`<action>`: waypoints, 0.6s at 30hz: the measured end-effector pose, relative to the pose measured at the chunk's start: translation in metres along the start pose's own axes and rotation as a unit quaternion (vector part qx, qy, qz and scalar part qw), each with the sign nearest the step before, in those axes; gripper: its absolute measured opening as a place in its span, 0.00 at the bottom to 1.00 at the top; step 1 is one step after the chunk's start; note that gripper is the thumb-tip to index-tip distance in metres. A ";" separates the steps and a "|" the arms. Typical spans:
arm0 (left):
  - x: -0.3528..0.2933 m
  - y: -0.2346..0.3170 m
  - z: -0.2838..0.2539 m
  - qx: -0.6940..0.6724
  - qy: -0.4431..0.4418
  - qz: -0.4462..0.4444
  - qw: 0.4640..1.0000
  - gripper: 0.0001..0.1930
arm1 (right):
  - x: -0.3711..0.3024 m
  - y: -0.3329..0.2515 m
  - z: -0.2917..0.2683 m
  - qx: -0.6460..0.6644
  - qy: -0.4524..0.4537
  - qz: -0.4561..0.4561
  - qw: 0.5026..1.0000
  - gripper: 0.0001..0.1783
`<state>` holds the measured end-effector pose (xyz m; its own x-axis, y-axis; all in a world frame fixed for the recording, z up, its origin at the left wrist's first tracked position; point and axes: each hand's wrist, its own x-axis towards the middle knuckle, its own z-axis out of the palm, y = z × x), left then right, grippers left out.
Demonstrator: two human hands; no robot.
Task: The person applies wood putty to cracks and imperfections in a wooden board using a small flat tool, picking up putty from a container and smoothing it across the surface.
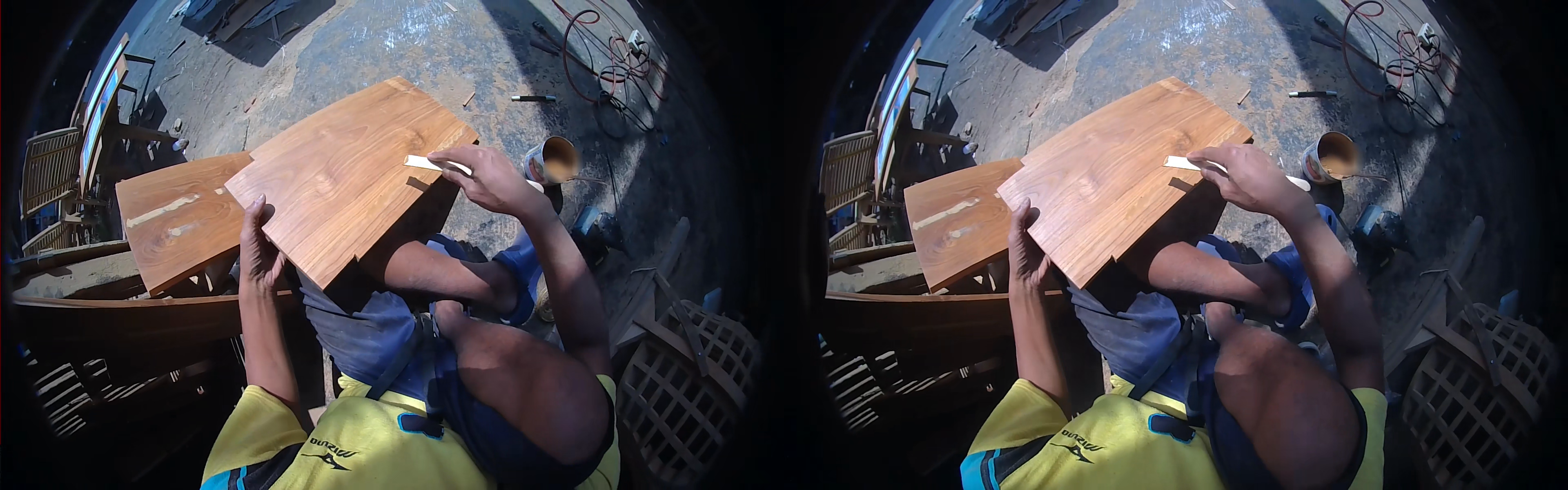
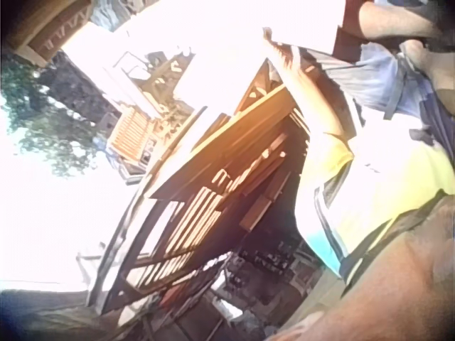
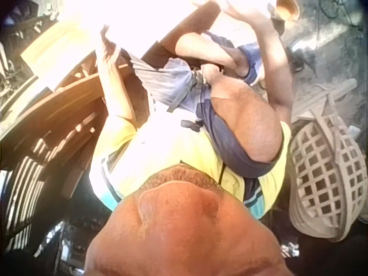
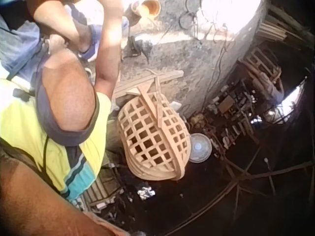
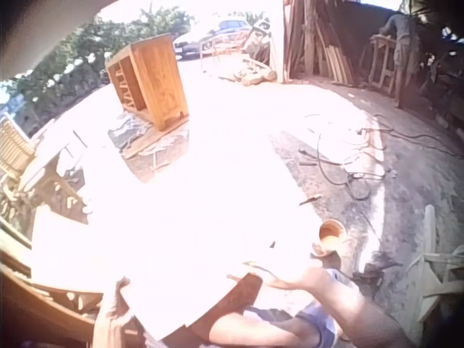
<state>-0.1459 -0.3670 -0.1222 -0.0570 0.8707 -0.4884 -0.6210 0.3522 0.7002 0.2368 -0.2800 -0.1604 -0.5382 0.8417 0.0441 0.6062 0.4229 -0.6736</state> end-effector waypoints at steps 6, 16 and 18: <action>-0.001 -0.012 -0.019 -0.001 0.030 -0.044 0.999 0.15 | -0.044 0.003 0.003 0.157 0.122 0.161 0.967 0.17; -0.010 -0.126 0.060 -0.086 0.030 -0.042 0.995 0.28 | -0.074 -0.008 0.006 0.276 0.124 0.259 0.917 0.21; -0.001 -0.135 0.062 -0.126 0.028 -0.047 0.991 0.31 | -0.075 -0.001 0.008 0.210 0.121 0.219 0.945 0.21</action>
<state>-0.0135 -0.3942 -0.1842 -0.0290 0.8156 -0.5779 -0.8000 0.3276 0.5026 0.2712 -0.3461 -0.1691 -0.1095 0.9786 -0.1744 0.4259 -0.1123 -0.8978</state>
